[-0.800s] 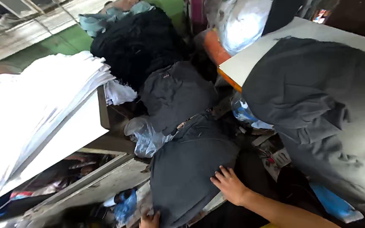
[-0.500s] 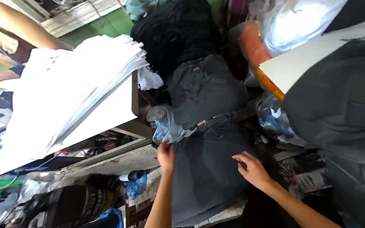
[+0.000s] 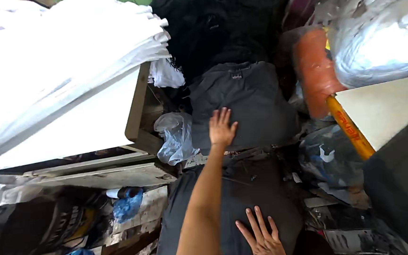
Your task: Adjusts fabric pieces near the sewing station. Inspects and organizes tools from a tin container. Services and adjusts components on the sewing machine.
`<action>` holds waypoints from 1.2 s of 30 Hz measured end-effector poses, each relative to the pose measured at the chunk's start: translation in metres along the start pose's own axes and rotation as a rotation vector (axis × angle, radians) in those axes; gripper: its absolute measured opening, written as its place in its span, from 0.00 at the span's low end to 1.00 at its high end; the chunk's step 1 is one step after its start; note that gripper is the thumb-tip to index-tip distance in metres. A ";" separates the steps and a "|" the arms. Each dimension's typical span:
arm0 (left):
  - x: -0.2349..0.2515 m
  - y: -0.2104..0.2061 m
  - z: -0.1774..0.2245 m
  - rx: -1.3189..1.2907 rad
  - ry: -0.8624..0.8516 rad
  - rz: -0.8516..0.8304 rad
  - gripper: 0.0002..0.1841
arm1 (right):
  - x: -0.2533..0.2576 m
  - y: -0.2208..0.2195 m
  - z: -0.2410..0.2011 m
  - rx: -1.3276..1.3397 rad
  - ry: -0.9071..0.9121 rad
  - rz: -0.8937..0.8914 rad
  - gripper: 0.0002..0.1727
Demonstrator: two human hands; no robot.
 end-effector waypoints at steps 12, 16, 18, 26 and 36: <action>-0.197 0.098 -0.168 -0.179 0.608 -0.061 0.22 | 0.006 0.002 -0.003 -0.028 0.113 0.054 0.56; -0.303 0.185 -0.132 -0.220 0.505 0.309 0.19 | 0.006 0.002 -0.004 -0.002 0.145 -0.038 0.60; -0.393 0.212 -0.123 -0.199 0.637 0.432 0.19 | 0.005 0.002 -0.002 0.000 0.131 -0.103 0.62; -0.719 0.152 -0.150 -0.334 1.697 0.269 0.20 | 0.023 0.010 -0.118 0.131 0.202 -0.194 0.58; -0.683 0.044 -0.282 -0.164 1.444 -0.372 0.29 | 0.018 -0.076 -0.185 -0.092 0.253 -0.607 0.79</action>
Point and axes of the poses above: each hand's wrist, its own x-axis towards the middle knuckle, its own y-axis out of the back of the hand, z = x × y, the point moved 8 cm from there along x, towards the middle knuckle, and after that the axes turned 12 degrees about z, right-handed, at the moved point
